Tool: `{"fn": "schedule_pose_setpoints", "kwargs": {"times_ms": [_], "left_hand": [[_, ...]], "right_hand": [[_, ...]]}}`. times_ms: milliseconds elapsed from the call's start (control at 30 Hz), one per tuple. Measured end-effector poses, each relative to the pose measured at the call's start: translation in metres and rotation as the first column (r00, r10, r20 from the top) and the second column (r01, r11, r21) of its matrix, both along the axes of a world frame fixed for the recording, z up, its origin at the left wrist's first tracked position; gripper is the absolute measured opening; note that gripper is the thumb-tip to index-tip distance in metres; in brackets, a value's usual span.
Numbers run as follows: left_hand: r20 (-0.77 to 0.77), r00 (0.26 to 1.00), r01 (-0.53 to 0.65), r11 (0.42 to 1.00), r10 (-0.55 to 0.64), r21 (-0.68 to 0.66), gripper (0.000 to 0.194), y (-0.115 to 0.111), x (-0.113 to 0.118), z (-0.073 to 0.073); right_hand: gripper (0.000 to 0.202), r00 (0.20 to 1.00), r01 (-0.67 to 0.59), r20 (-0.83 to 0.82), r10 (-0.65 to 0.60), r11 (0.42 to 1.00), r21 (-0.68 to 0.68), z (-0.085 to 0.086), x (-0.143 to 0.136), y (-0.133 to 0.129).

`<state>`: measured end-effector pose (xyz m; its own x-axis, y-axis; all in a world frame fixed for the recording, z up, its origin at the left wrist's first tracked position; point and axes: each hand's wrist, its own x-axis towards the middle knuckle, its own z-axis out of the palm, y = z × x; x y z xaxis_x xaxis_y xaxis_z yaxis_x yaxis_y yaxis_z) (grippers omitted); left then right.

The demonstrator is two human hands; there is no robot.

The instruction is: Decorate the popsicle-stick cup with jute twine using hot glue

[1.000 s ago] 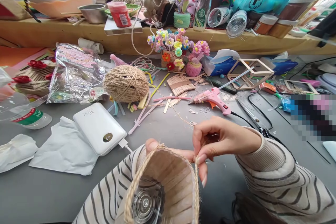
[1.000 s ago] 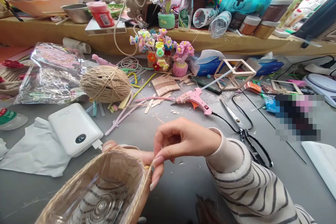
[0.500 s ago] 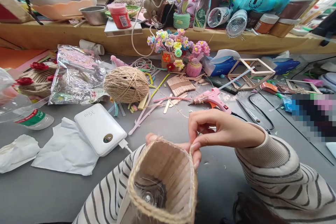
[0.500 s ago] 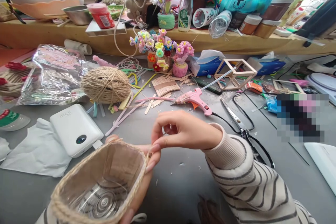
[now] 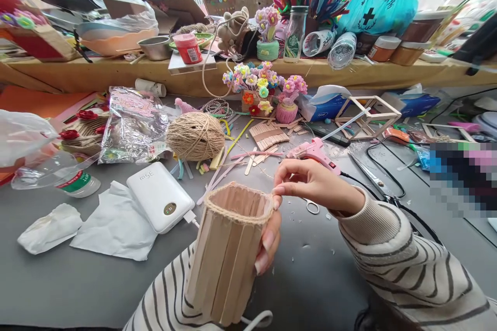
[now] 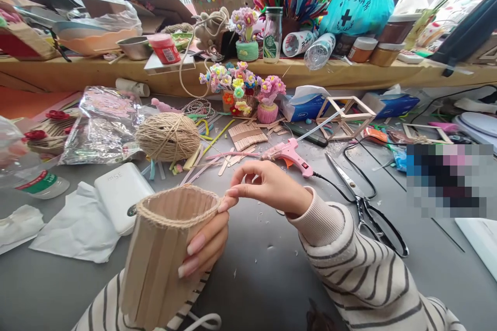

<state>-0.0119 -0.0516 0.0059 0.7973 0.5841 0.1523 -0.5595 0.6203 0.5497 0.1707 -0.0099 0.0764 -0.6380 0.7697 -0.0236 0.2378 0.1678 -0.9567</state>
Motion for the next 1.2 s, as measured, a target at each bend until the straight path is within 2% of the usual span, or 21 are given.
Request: {"fn": "schedule_pose_setpoints", "kwargs": {"times_ms": [33, 67, 100, 167, 267, 333, 367, 433, 567, 667, 733, 767, 800, 900, 1000, 1100, 1200], "left_hand": [[0.079, 0.986, 0.146, 0.989, -0.147, 0.028, 0.057, 0.002, 0.002, 0.004], [0.046, 0.992, 0.118, 0.993, -0.118, -0.006, 0.052, 0.004, 0.004, 0.007], [0.003, 0.997, 0.080, 0.997, -0.080, -0.022, 0.048, 0.008, 0.004, 0.009], [-0.117, 0.991, -0.076, 0.996, 0.070, -0.046, 0.051, 0.017, 0.003, 0.012], [-0.156, 0.963, -0.228, 0.973, 0.222, -0.023, 0.061, 0.029, -0.003, 0.020], [-0.186, 0.931, -0.323, 0.946, 0.315, -0.012, 0.066, 0.034, -0.007, 0.030], [-0.242, 0.889, -0.403, 0.915, 0.388, -0.013, 0.070, 0.036, -0.007, 0.035], [-0.327, 0.820, -0.487, 0.873, 0.469, 0.030, 0.075, 0.037, -0.003, 0.047], [-0.248, 0.739, -0.583, 0.779, 0.626, 0.232, 0.067, 0.042, 0.015, 0.060], [-0.235, 0.657, -0.649, 0.696, 0.716, 0.306, 0.059, 0.047, 0.026, 0.054], [-0.265, 0.551, -0.719, 0.611, 0.791, 0.330, 0.054, 0.051, 0.028, 0.044], [-0.263, 0.482, -0.760, 0.548, 0.836, 0.349, 0.051, 0.052, 0.028, 0.038], [-0.256, 0.448, -0.780, 0.515, 0.856, 0.356, 0.050, 0.053, 0.028, 0.032], [-0.228, 0.377, -0.822, 0.438, 0.898, 0.365, 0.045, 0.055, 0.025, 0.017], [-0.189, 0.333, -0.839, 0.382, 0.924, 0.388, 0.048, 0.057, 0.023, 0.010], [-0.159, 0.293, -0.845, 0.333, 0.943, 0.418, 0.051, 0.059, 0.022, 0.006], [-0.158, 0.262, -0.846, 0.305, 0.952, 0.437, 0.051, 0.060, 0.021, 0.003]], "right_hand": [[0.032, 1.000, 0.022, -0.002, -0.022, 0.999, 0.041, -0.002, 0.000, 0.001], [0.031, 0.998, 0.055, -0.010, -0.054, 0.995, 0.087, -0.005, -0.001, 0.003], [0.030, 0.995, 0.099, -0.029, -0.096, 0.987, 0.127, -0.008, -0.001, 0.005], [0.029, 0.976, 0.211, -0.090, -0.198, 0.963, 0.166, -0.015, -0.001, 0.009], [0.037, 0.936, 0.337, -0.151, -0.317, 0.931, 0.139, -0.020, 0.001, 0.014], [0.044, 0.929, 0.351, -0.167, -0.329, 0.928, 0.126, -0.019, 0.002, 0.014], [0.049, 0.929, 0.349, -0.178, -0.325, 0.929, 0.121, -0.018, 0.002, 0.013], [0.059, 0.928, 0.340, -0.205, -0.313, 0.933, 0.117, -0.015, 0.000, 0.008], [0.078, 0.926, 0.325, -0.248, -0.286, 0.936, 0.136, -0.011, -0.006, -0.003], [0.089, 0.921, 0.355, -0.229, -0.316, 0.922, 0.156, -0.011, -0.009, -0.007], [0.087, 0.914, 0.383, -0.207, -0.348, 0.910, 0.158, -0.013, -0.010, -0.007], [0.085, 0.913, 0.390, -0.196, -0.358, 0.907, 0.158, -0.014, -0.011, -0.006], [0.081, 0.915, 0.388, -0.186, -0.359, 0.908, 0.159, -0.015, -0.012, -0.006], [0.073, 0.925, 0.371, -0.162, -0.344, 0.912, 0.178, -0.020, -0.013, -0.004], [0.069, 0.927, 0.370, -0.152, -0.342, 0.899, 0.234, -0.024, -0.012, -0.003], [0.063, 0.920, 0.392, -0.146, -0.365, 0.828, 0.402, -0.026, -0.011, -0.003], [0.058, 0.911, 0.375, -0.103, -0.399, 0.698, 0.611, -0.028, -0.011, -0.004]]}}
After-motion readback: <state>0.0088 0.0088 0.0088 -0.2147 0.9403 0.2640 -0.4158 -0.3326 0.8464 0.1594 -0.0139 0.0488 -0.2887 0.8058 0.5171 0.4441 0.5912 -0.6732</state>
